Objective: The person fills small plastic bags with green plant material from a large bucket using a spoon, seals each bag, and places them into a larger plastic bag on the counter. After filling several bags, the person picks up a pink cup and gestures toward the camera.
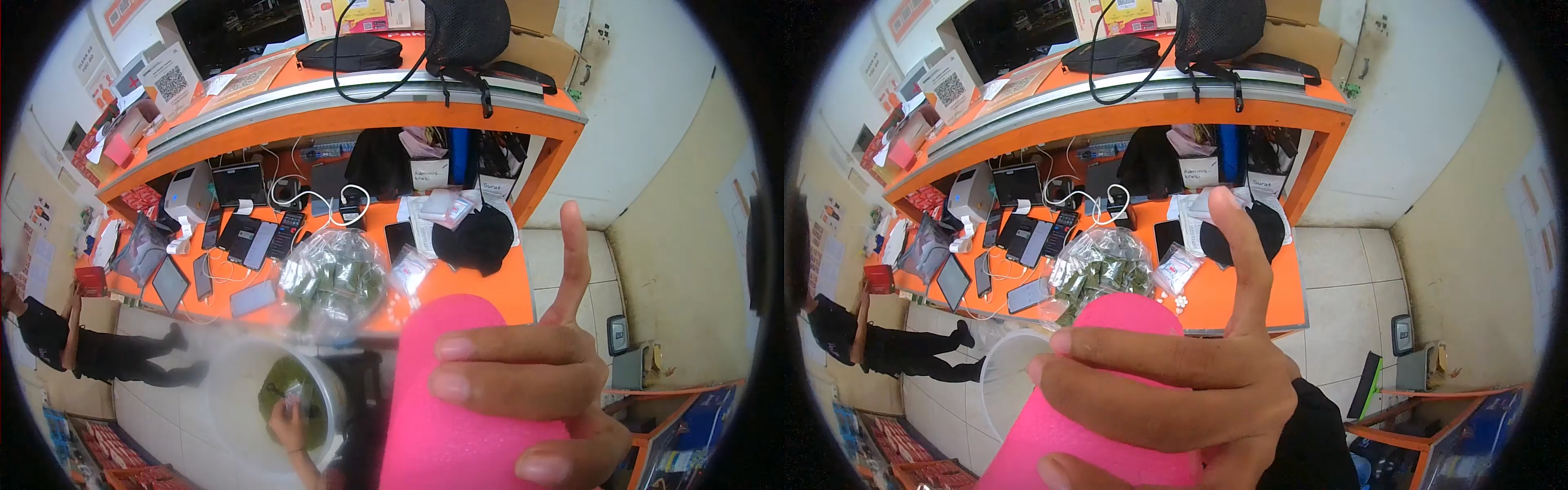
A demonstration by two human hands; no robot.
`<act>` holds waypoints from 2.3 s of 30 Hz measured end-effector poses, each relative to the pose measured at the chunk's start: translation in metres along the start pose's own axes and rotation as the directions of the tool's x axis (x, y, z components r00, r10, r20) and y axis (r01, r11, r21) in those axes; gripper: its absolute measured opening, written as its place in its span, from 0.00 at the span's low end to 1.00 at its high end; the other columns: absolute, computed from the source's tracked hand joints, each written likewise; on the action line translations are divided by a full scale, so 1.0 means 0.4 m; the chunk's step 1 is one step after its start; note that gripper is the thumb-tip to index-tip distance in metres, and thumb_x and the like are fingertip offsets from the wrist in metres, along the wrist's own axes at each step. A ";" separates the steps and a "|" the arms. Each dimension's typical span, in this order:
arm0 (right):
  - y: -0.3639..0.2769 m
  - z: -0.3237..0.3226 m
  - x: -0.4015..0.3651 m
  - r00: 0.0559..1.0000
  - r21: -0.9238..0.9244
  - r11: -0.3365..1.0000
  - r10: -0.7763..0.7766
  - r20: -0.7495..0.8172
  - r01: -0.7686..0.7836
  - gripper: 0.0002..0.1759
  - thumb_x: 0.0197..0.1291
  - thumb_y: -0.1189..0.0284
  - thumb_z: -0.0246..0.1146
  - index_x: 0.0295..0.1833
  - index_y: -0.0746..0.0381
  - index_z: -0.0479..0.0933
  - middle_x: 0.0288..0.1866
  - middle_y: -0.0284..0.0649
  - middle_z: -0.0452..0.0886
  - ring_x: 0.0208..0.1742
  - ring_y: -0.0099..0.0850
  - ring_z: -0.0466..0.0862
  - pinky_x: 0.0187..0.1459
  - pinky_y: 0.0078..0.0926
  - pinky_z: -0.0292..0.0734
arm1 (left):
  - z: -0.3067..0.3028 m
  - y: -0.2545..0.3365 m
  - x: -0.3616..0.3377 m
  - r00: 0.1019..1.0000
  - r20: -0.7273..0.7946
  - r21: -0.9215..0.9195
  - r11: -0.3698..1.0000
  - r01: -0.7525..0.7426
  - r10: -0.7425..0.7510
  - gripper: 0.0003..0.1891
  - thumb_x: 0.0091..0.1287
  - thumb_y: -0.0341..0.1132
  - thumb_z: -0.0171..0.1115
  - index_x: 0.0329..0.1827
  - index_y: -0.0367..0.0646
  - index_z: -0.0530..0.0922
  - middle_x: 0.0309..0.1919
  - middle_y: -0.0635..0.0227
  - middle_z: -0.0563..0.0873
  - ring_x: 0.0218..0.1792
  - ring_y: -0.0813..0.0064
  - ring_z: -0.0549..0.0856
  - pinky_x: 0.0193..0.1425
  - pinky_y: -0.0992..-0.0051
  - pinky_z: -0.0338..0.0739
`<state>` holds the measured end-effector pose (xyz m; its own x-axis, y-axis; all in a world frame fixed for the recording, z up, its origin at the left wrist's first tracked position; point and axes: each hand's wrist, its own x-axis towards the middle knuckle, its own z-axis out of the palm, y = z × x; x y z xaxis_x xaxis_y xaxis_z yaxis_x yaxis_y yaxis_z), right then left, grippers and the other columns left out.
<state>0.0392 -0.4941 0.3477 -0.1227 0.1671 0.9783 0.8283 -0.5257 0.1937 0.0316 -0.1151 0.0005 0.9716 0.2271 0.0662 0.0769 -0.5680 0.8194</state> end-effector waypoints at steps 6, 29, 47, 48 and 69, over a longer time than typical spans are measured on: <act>-0.017 -0.013 -0.055 0.992 0.061 0.990 0.129 -0.011 -0.128 0.36 0.38 0.66 0.82 0.54 0.52 0.70 0.40 0.47 0.87 0.42 0.41 0.87 0.65 0.59 0.65 | 0.001 -0.022 0.005 1.000 0.012 0.038 0.999 -0.006 0.005 0.11 0.64 0.32 0.69 0.41 0.31 0.83 0.33 0.55 0.87 0.34 0.69 0.84 0.42 0.69 0.78; -0.069 -0.201 -0.618 0.207 -0.306 0.117 0.937 -0.280 -0.945 0.47 0.45 0.64 0.79 0.68 0.61 0.62 0.59 0.44 0.73 0.61 0.36 0.75 0.68 0.39 0.69 | -0.038 0.080 -0.023 0.982 -0.052 -0.174 0.970 0.172 -0.183 0.08 0.69 0.33 0.66 0.39 0.35 0.82 0.32 0.72 0.84 0.34 0.85 0.79 0.38 0.82 0.74; -0.048 -0.196 -1.150 0.292 -0.567 -0.085 0.790 -0.540 -0.819 0.60 0.38 0.54 0.84 0.70 0.69 0.57 0.68 0.54 0.66 0.68 0.48 0.69 0.68 0.46 0.64 | -0.162 0.146 -0.108 0.928 -0.259 -0.045 0.963 0.266 -0.269 0.10 0.66 0.33 0.69 0.40 0.33 0.81 0.34 0.71 0.85 0.38 0.84 0.78 0.44 0.81 0.74; -0.070 -0.222 -1.141 0.300 -0.621 -0.155 0.770 -0.563 -0.768 0.57 0.41 0.56 0.83 0.70 0.70 0.57 0.70 0.53 0.63 0.69 0.47 0.67 0.69 0.47 0.62 | -0.167 0.151 -0.108 0.920 -0.276 -0.041 0.960 0.277 -0.277 0.10 0.66 0.33 0.69 0.40 0.33 0.81 0.34 0.71 0.85 0.38 0.84 0.78 0.44 0.81 0.74; -0.404 0.764 -0.505 0.069 0.069 -0.093 0.002 0.998 -0.993 0.17 0.71 0.64 0.60 0.44 0.69 0.83 0.43 0.40 0.84 0.43 0.25 0.81 0.48 0.24 0.76 | -0.354 0.036 -0.050 0.952 0.263 -0.196 0.975 -0.107 0.157 0.07 0.59 0.24 0.68 0.40 0.38 0.84 0.41 0.62 0.89 0.39 0.65 0.89 0.46 0.71 0.81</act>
<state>0.0972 -0.1881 0.0961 0.5382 0.8428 -0.0061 0.0820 -0.0596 -0.9948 -0.0184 -0.0159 0.0916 0.9958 -0.0809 0.0418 -0.0723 -0.4231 0.9032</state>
